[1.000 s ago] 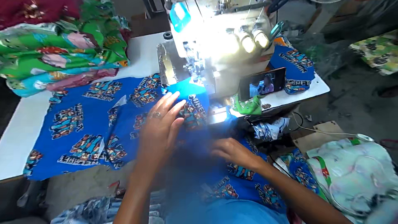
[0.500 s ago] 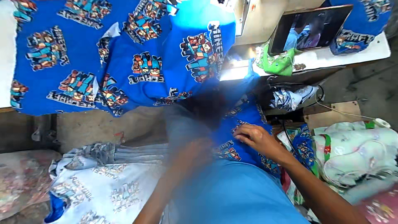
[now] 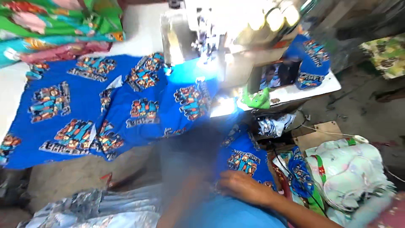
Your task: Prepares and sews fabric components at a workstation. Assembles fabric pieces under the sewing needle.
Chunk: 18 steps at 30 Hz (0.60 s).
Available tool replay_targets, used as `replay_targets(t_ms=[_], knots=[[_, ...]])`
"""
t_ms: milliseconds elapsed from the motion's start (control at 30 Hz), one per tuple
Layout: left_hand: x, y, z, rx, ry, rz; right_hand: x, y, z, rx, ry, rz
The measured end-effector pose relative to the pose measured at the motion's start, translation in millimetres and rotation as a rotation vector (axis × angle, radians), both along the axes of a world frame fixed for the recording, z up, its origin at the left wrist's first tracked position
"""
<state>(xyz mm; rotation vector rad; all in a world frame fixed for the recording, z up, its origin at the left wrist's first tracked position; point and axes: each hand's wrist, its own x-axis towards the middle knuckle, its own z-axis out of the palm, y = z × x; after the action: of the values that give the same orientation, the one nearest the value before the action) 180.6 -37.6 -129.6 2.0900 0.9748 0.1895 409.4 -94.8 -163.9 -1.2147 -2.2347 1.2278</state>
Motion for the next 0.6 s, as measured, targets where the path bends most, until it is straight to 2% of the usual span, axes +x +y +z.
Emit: replay_targets(t_ms=[100, 233, 333, 467, 533, 600], knots=[[13, -1, 30, -0.204, 0.151, -0.048, -2, -3, -3, 0.029, 0.024, -0.039], [11, -2, 33, -0.268, 0.232, -0.067, 3, -2, 6, -0.083, 0.057, -0.089], [8, -8, 31, -0.221, 0.167, 0.024, 0, -5, 8, -0.1, 0.004, -0.082], [-6, -22, -5, 0.123, -0.117, 0.114, -10, -7, 8, -0.031, -0.014, -0.1], [-2, -22, 7, 0.085, -0.156, 0.15, -11, -7, 9, -0.003, 0.012, -0.13], [-5, -21, 0, 0.132, -0.193, 0.148, -12, -7, 9, 0.048, 0.041, -0.184]])
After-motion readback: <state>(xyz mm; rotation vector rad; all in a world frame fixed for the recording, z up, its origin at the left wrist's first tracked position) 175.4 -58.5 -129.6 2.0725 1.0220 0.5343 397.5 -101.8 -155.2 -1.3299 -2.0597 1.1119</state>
